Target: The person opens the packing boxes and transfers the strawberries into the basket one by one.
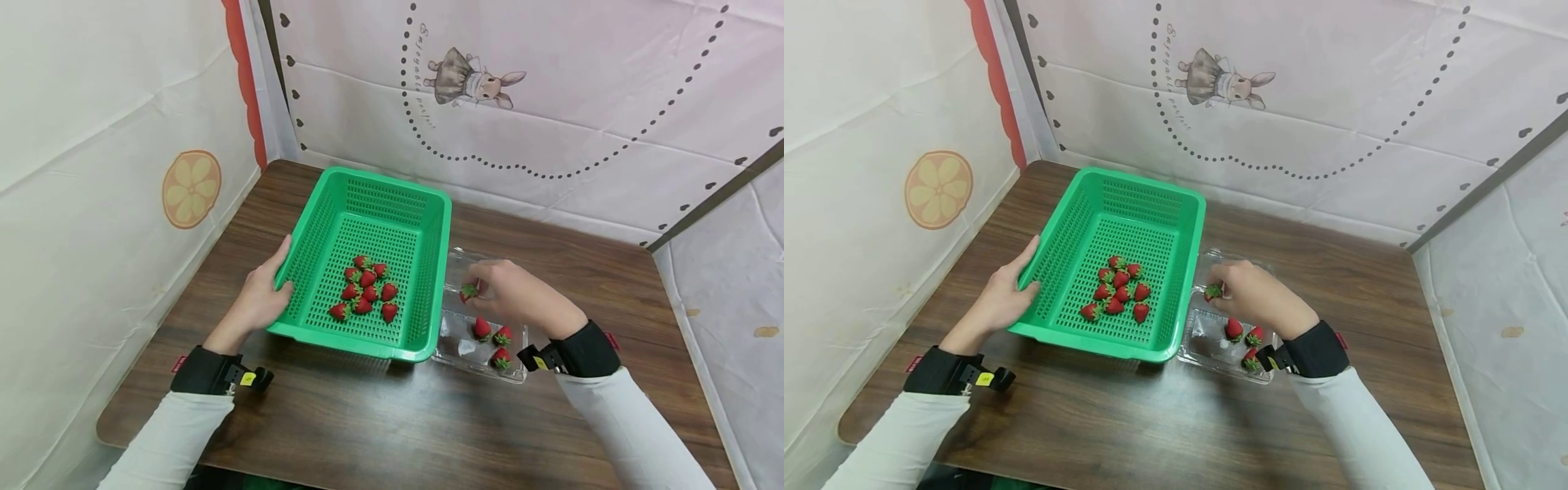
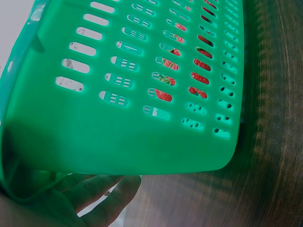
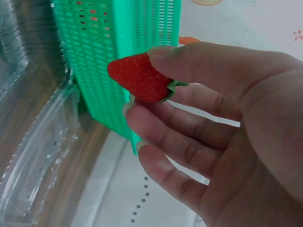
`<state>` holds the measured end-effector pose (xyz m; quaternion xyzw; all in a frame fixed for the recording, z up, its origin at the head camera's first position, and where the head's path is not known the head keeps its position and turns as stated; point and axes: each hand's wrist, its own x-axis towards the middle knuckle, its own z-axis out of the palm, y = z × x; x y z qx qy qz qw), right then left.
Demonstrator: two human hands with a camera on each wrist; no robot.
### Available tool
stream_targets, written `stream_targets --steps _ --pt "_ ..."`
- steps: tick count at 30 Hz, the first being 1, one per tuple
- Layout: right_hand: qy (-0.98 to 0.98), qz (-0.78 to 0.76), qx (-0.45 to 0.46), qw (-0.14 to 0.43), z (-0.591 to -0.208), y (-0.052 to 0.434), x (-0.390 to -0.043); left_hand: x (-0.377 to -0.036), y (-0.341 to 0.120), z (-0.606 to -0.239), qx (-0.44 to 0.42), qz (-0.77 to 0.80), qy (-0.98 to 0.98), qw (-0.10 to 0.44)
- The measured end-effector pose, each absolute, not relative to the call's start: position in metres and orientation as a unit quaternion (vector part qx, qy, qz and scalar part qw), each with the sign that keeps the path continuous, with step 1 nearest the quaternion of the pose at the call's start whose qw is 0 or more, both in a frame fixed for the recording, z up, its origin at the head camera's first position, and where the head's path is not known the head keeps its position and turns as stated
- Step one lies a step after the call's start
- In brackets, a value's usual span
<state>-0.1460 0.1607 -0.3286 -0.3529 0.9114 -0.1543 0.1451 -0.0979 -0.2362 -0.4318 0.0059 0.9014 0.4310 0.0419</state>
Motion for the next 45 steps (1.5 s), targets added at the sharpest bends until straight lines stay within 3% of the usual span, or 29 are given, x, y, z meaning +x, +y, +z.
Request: stream_targets --steps 20,45 --pt "0.887 -0.181 -0.402 0.138 -0.329 0.109 -0.159 -0.097 -0.236 -0.433 0.006 0.437 0.898 0.041" --pt "0.855 -0.112 -0.469 0.19 -0.359 0.042 -0.171 -0.096 -0.235 -0.429 0.006 0.431 0.901 0.036"
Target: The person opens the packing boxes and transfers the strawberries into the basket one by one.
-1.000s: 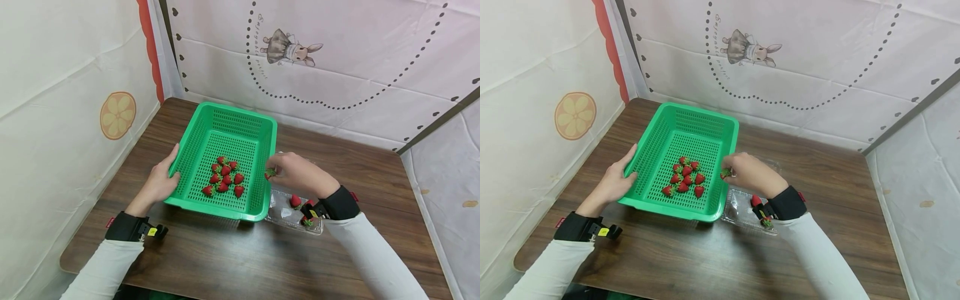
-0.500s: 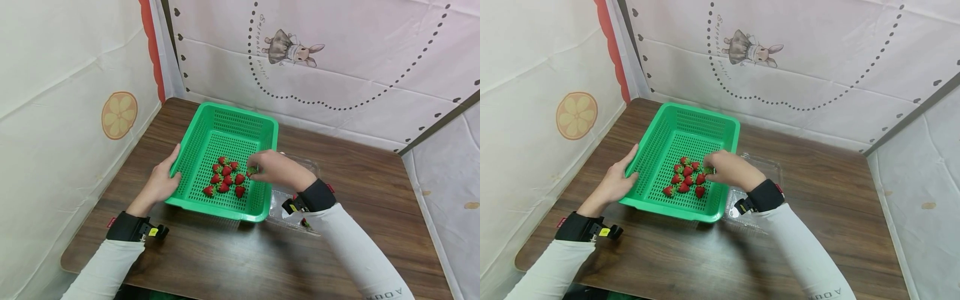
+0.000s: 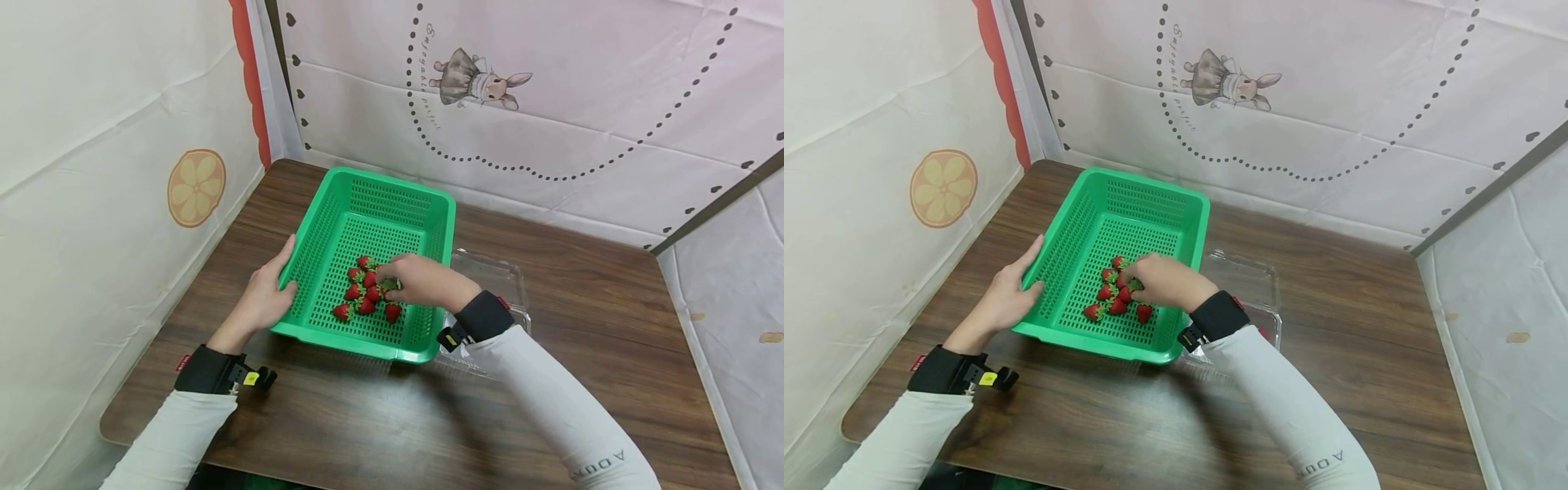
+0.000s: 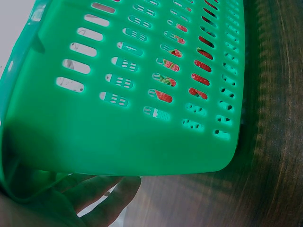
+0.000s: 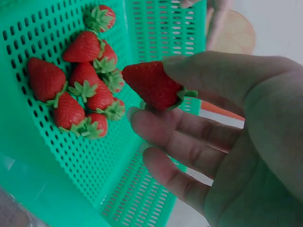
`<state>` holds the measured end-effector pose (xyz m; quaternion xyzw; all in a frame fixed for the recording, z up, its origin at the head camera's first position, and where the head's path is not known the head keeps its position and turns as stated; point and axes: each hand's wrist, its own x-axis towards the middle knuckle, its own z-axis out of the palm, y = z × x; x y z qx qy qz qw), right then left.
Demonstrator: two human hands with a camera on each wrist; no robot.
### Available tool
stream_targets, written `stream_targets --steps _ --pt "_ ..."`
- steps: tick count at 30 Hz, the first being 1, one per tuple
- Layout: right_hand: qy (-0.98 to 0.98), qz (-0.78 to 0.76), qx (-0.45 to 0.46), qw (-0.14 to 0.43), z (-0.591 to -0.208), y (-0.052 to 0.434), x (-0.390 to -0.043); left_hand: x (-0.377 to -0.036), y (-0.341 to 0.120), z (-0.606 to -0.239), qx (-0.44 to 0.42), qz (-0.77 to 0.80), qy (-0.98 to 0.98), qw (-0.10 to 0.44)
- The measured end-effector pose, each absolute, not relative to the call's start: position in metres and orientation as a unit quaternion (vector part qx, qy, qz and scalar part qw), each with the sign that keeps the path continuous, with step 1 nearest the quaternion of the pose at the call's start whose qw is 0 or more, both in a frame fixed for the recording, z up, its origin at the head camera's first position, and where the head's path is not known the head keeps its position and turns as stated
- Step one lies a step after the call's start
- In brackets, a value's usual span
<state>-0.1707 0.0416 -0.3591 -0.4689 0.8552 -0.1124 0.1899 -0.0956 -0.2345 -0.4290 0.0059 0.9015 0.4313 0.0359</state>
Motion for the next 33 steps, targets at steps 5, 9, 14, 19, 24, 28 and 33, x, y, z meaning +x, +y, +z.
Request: stream_targets --steps 5,9,14,19,24,28,33 --pt "0.85 -0.106 -0.475 0.203 -0.37 0.032 -0.173 -0.095 -0.234 -0.428 0.004 0.431 0.902 0.035" --pt "0.854 -0.087 -0.46 0.227 -0.378 0.026 -0.175 -0.095 -0.234 -0.428 0.004 0.435 0.9 0.037" --pt "0.858 -0.068 -0.447 0.244 -0.383 0.019 -0.176 -0.096 -0.235 -0.429 0.005 0.431 0.902 0.033" --pt "0.854 -0.067 -0.444 0.262 -0.387 0.013 -0.178 -0.097 -0.235 -0.432 0.004 0.434 0.9 0.033" --pt "0.856 -0.042 -0.432 0.282 -0.392 0.009 -0.18 -0.097 -0.235 -0.434 0.003 0.434 0.9 0.033" --pt "0.858 -0.03 -0.426 0.285 -0.394 0.007 -0.182 -0.097 -0.236 -0.435 0.005 0.433 0.901 0.031" --pt "0.865 -0.026 -0.411 0.286 -0.396 0.003 -0.181 -0.098 -0.236 -0.436 0.006 0.434 0.9 0.031"
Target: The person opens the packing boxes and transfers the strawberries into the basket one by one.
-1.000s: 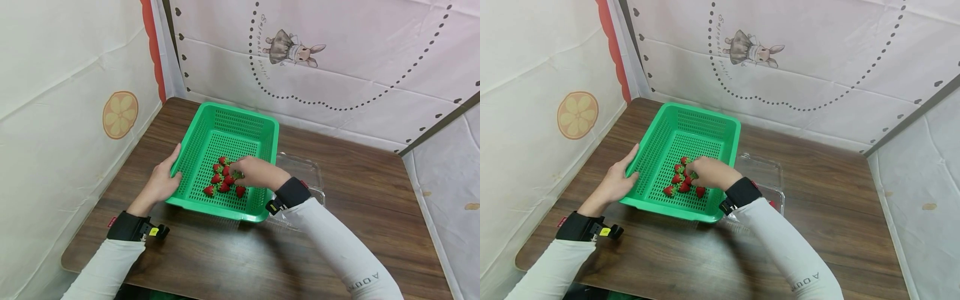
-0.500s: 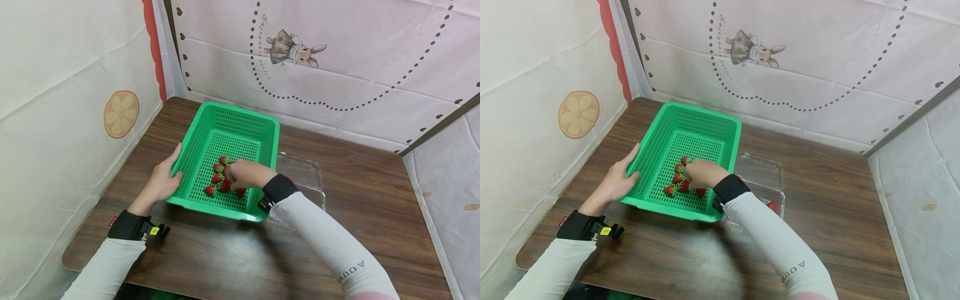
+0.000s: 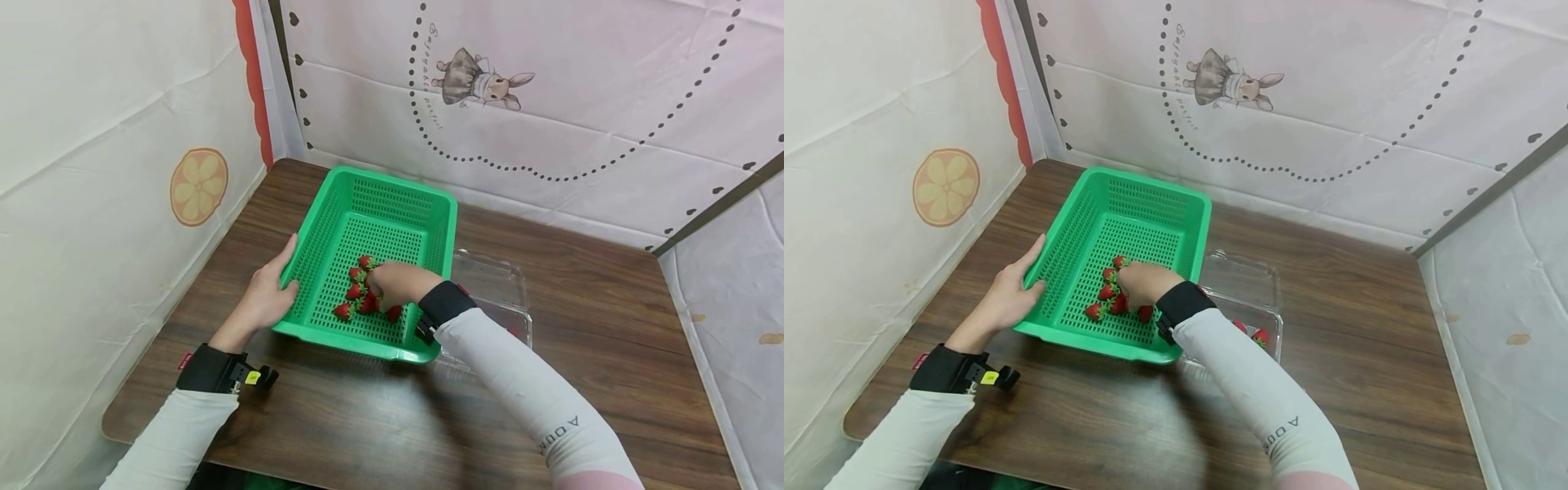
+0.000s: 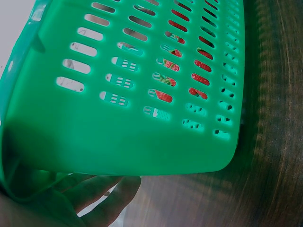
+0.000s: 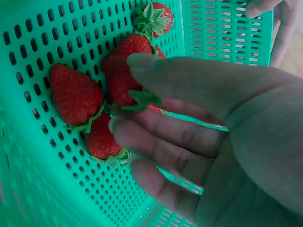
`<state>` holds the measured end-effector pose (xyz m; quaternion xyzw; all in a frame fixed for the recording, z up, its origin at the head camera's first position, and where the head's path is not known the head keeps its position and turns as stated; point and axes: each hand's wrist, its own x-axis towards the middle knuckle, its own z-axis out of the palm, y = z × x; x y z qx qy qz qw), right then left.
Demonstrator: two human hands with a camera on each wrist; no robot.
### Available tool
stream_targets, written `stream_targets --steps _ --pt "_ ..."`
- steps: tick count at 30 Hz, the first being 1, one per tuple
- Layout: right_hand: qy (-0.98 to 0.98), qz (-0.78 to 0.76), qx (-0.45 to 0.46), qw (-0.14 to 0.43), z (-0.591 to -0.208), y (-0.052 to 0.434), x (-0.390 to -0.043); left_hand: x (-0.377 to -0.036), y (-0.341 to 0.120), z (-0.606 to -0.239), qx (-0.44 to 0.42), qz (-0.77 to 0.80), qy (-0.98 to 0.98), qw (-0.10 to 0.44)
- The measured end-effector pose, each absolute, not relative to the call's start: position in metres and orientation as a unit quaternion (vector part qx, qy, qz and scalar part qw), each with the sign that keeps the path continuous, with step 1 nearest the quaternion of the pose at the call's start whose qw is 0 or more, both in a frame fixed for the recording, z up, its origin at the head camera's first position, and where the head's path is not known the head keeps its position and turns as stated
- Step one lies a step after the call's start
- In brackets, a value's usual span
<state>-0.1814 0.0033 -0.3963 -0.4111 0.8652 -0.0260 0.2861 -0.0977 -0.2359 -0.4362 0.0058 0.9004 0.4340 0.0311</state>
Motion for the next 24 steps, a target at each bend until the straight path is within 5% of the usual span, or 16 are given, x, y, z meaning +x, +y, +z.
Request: stream_targets --steps 24 --pt "0.871 0.018 -0.409 0.273 -0.3965 -0.0044 -0.1776 -0.0978 -0.2357 -0.4357 -0.003 0.44 0.897 0.037"
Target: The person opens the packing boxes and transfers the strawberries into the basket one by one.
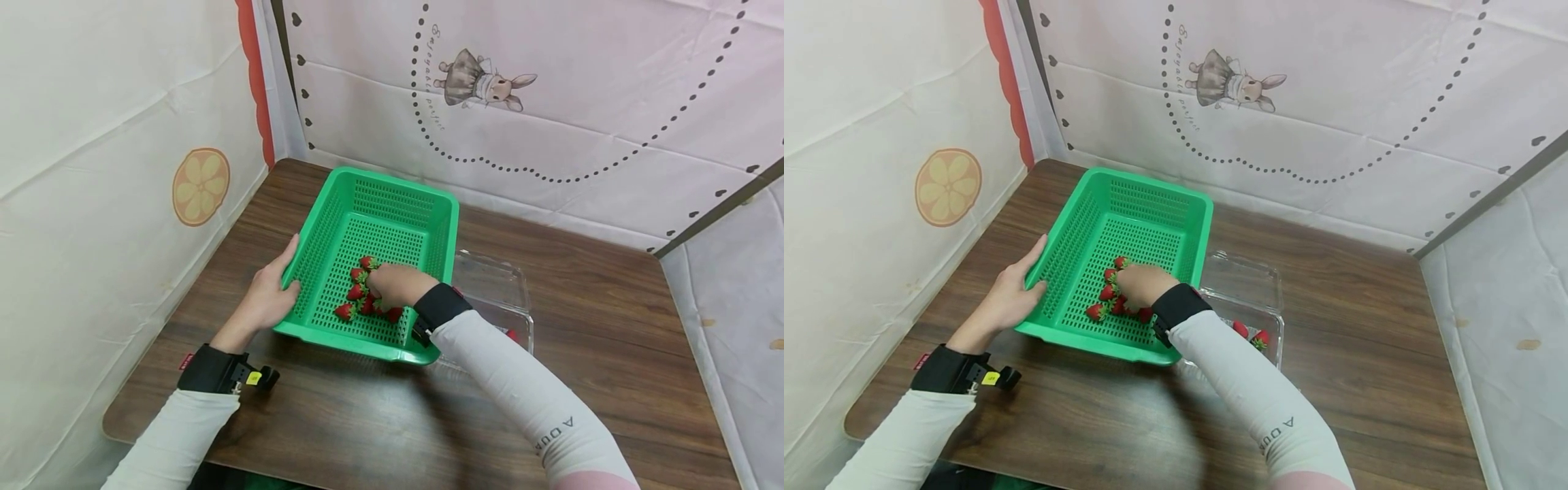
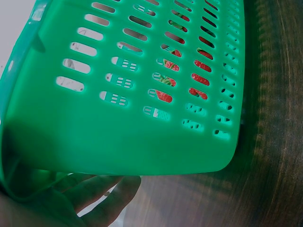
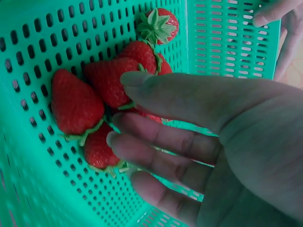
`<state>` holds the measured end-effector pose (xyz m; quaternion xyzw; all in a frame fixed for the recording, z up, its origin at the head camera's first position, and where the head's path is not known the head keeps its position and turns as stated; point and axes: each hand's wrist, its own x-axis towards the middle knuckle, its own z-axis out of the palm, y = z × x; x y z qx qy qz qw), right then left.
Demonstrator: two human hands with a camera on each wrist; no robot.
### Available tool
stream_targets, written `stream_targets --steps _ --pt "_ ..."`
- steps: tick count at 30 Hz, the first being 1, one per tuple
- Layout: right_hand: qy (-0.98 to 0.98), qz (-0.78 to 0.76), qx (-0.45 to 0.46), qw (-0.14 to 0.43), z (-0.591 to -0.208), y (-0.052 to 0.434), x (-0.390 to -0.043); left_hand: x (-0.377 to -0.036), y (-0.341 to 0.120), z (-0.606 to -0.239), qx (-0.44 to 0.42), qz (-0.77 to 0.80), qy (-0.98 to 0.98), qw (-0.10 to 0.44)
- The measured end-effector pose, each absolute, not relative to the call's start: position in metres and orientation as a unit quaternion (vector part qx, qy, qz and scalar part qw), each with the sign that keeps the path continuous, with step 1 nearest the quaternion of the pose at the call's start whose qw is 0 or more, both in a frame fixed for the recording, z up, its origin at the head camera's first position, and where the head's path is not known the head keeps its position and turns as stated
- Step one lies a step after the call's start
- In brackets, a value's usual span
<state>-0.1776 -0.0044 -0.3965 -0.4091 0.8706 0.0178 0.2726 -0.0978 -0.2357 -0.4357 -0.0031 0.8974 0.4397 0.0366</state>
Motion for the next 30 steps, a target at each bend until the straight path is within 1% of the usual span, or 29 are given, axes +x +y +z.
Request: stream_targets --steps 11,20,25,30 --pt "0.869 -0.032 -0.415 0.268 -0.379 0.011 -0.181 -0.099 -0.236 -0.432 -0.006 0.438 0.898 0.042" --pt "0.875 -0.059 -0.416 0.241 -0.361 0.033 -0.178 -0.098 -0.235 -0.429 -0.006 0.434 0.9 0.043" --pt "0.871 -0.086 -0.433 0.216 -0.353 0.048 -0.175 -0.097 -0.234 -0.43 -0.009 0.436 0.899 0.046" --pt "0.877 -0.113 -0.418 0.205 -0.347 0.065 -0.17 -0.097 -0.234 -0.431 -0.008 0.437 0.898 0.047"
